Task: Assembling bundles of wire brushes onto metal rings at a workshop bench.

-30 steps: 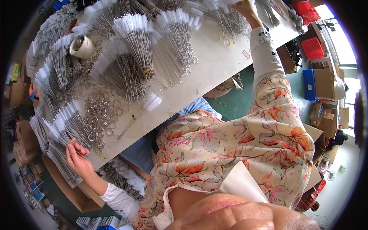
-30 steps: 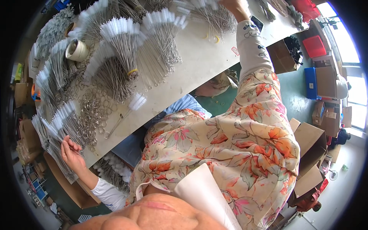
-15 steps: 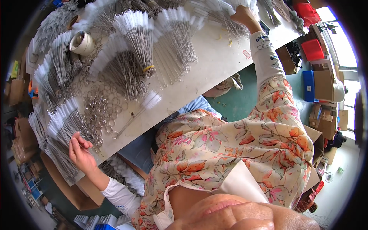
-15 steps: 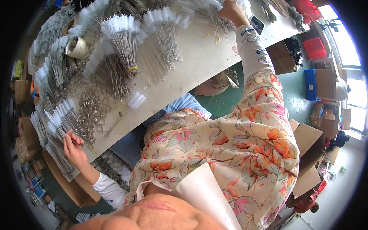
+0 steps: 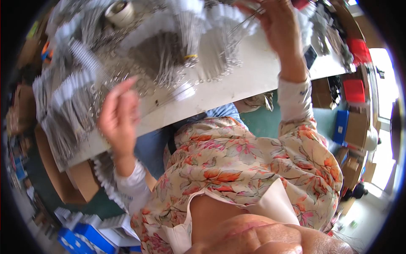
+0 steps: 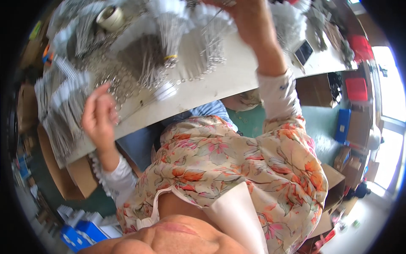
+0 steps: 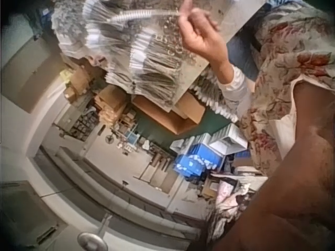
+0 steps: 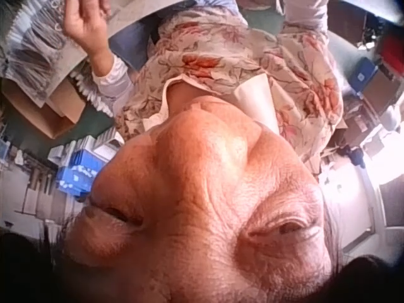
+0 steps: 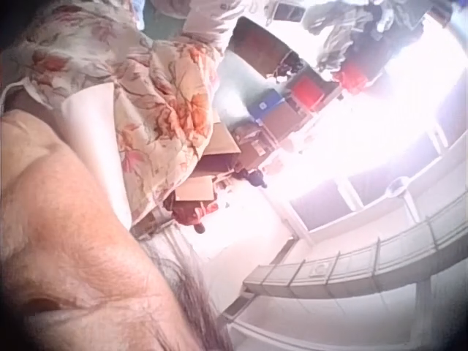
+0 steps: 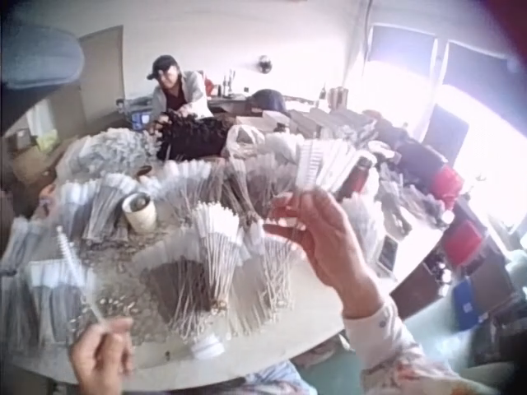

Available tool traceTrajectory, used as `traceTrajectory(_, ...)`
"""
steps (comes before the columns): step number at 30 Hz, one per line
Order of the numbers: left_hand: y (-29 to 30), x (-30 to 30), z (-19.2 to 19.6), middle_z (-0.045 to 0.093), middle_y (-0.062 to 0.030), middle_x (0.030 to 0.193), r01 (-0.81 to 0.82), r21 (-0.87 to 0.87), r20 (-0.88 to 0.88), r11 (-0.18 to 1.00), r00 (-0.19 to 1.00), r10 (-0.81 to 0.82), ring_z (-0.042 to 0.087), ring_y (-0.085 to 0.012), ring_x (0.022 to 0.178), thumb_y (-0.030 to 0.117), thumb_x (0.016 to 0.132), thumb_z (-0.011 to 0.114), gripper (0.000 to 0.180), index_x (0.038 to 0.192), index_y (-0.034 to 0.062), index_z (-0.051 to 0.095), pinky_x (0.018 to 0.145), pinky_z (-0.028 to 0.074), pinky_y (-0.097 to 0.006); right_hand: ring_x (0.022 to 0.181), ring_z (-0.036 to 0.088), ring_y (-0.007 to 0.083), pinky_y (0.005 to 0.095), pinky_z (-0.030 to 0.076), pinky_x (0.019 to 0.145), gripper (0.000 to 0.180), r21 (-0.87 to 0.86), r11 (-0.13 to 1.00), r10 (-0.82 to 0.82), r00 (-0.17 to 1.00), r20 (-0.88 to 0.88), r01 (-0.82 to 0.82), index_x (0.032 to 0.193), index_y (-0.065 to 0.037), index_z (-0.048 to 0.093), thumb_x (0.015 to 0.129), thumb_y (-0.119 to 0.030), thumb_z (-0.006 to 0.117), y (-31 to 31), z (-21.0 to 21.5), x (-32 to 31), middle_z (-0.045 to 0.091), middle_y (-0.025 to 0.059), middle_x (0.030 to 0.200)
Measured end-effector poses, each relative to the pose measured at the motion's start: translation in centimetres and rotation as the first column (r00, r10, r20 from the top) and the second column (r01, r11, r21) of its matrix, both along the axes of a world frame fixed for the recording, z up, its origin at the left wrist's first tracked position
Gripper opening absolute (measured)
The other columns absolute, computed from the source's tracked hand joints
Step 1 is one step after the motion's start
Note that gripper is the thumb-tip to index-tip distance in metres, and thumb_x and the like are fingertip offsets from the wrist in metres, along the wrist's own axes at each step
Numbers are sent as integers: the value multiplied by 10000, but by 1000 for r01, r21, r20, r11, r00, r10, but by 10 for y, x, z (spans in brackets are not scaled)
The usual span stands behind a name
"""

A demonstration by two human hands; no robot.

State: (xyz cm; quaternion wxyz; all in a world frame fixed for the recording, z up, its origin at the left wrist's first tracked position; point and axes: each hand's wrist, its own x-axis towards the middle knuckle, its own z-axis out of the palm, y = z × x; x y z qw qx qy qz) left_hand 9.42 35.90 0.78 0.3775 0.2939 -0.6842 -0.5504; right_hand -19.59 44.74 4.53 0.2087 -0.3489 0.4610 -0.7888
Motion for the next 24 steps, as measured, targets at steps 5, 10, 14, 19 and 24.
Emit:
traceTrajectory(5, 5, -65, -25, 559, -65, 781, -23, -514, -122, 858, 991, -46, 544, -119, 544, -62, 833, 546, 306, 1126, 27, 554, 467, 415, -219, 1023, 538, 148, 284, 457, 848, 221, 255, 885, 420, 905, -73, -390, 1092, -36, 546, 921, -175, 542, -18, -41, 123, 579, 67, 1042)
traceTrajectory(10, -3, -44, -10, 589, -135, 756, -231, -516, -314, 825, 947, 69, 598, -213, 644, 7, 794, 591, 51, 830, -28, 582, 602, 473, -241, 1051, 488, 136, 277, 420, 873, 259, 98, 951, 309, 918, -248, -294, 1060, -35, 645, 909, -229, 563, -16, -47, 107, 602, 45, 1029)
traceTrajectory(14, 12, -35, -47, 598, -151, 907, 20, -349, -330, 937, 933, -143, 599, -175, 658, -51, 760, 652, 156, 896, -27, 580, 615, 520, -253, 786, 602, 139, 297, 499, 791, 301, 81, 777, 534, 722, 441, -624, 986, -19, 639, 943, -282, 497, -15, -82, 116, 647, 74, 942)
traceTrajectory(19, 13, -23, -67, 508, -83, 1127, 44, -866, 42, 499, 999, -16, 513, -239, 994, 65, 736, 687, 386, 1114, 58, 612, 827, 435, -350, 660, 525, 91, 240, 476, 645, 155, -193, 804, 522, 512, 683, -562, 1003, -44, 546, 951, -169, 472, -21, -76, 121, 577, -5, 805)
traceTrajectory(24, -14, 6, -25, 411, -151, 1281, -71, -486, -291, 871, 953, -85, 449, -277, 1163, 359, 659, 795, 930, 1378, 34, 303, 948, 394, -380, 628, 526, 86, 235, 433, 584, 178, 623, 578, 715, 695, -77, -527, 945, -17, 628, 907, -157, 525, -6, -51, 111, 610, 24, 744)
